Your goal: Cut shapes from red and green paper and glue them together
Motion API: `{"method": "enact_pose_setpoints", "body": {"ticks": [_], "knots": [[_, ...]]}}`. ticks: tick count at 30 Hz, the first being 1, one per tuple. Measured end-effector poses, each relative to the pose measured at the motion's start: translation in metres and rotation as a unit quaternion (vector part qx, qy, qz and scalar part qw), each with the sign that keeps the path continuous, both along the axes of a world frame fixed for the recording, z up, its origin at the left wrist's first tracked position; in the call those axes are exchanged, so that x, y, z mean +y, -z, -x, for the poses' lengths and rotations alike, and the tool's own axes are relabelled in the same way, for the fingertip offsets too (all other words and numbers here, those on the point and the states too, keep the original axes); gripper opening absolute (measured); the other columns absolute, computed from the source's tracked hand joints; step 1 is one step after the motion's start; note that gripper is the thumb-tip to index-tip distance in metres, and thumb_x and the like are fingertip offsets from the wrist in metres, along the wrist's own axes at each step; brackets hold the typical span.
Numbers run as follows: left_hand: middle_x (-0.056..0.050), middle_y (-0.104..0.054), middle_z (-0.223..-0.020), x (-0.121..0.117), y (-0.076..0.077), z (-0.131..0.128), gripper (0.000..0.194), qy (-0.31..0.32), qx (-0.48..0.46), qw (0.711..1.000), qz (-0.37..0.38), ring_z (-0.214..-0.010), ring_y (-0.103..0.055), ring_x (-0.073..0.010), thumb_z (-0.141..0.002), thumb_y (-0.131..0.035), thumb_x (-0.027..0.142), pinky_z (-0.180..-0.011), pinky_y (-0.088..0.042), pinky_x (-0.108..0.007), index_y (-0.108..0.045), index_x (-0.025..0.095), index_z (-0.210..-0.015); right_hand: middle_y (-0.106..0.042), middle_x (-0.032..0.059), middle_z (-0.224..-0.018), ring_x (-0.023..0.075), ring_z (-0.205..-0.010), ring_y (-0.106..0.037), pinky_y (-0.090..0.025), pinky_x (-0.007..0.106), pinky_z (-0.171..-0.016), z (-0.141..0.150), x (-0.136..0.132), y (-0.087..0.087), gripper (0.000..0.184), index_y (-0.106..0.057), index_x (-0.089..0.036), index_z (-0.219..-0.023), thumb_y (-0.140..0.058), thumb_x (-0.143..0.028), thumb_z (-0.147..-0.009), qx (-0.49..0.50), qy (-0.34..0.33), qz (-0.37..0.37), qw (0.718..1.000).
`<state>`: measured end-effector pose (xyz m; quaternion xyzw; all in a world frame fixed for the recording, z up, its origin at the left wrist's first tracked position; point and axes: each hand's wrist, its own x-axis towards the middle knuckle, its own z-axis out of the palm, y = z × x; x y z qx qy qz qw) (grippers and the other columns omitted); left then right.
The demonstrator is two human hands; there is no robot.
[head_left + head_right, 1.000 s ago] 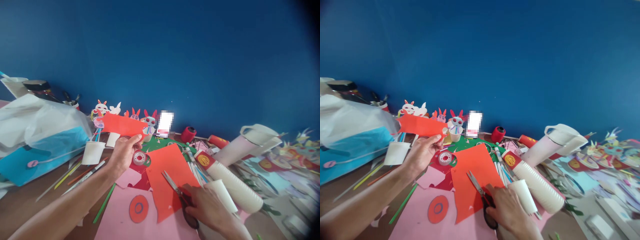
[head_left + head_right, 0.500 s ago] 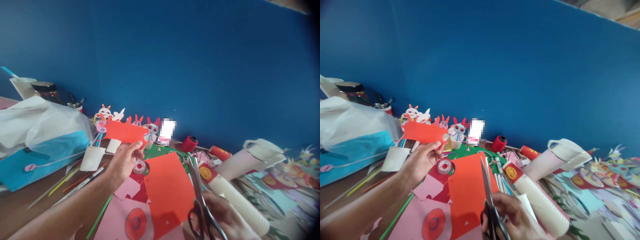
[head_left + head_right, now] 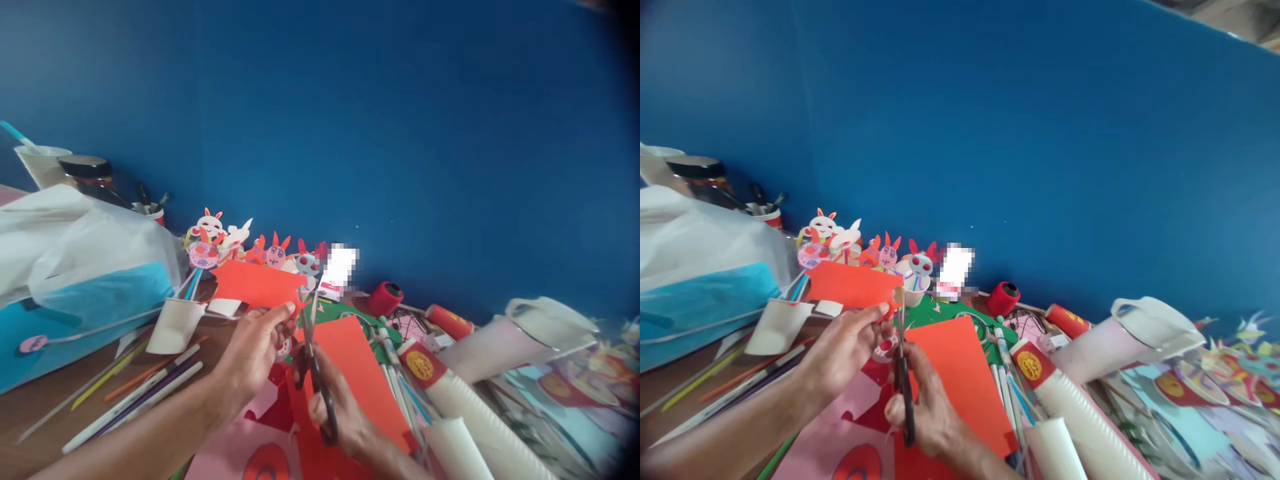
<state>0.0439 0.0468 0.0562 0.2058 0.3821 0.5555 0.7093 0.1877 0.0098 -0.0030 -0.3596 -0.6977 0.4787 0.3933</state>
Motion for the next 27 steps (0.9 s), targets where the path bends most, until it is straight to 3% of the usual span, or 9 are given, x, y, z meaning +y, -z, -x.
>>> {"method": "enact_pose_setpoints", "body": {"ticks": [7,13,27], "knots": [[0.003,-0.056,-0.049,-0.001,0.018,-0.016,0.012,-0.023,0.030,0.999,0.012,-0.049,-0.050,-0.0091,-0.060,-0.067,0.021,-0.053,-0.039,-0.021,-0.058,0.015,-0.055,-0.051,0.0088,-0.098,0.0245,-0.086,-0.049,-0.041,0.038,-0.077,-0.005,-0.004,0.012,0.067,-0.044,-0.022,-0.116,-0.039,-0.071,-0.069,-0.064,0.074,-0.031,0.995],[0.005,-0.054,-0.048,-0.002,0.025,-0.020,0.013,-0.009,0.040,0.999,0.022,-0.046,-0.050,-0.0091,-0.063,-0.065,0.024,-0.052,-0.039,-0.022,-0.058,0.017,-0.055,-0.053,0.0073,-0.091,0.0234,-0.082,-0.049,-0.041,0.036,-0.073,-0.004,-0.001,0.010,0.068,-0.046,-0.023,-0.115,-0.037,-0.072,-0.069,-0.091,0.090,-0.029,0.991],[0.004,-0.054,-0.049,-0.001,0.031,-0.023,0.013,-0.014,0.044,0.998,0.029,-0.042,-0.047,-0.0085,-0.064,-0.063,0.026,-0.048,-0.037,-0.022,-0.058,0.017,-0.057,-0.054,0.0059,-0.082,0.0186,-0.073,-0.048,-0.041,0.030,-0.064,-0.002,0.001,0.014,0.059,-0.048,-0.018,-0.110,-0.042,-0.064,-0.074,-0.052,0.076,-0.021,0.996]]}}
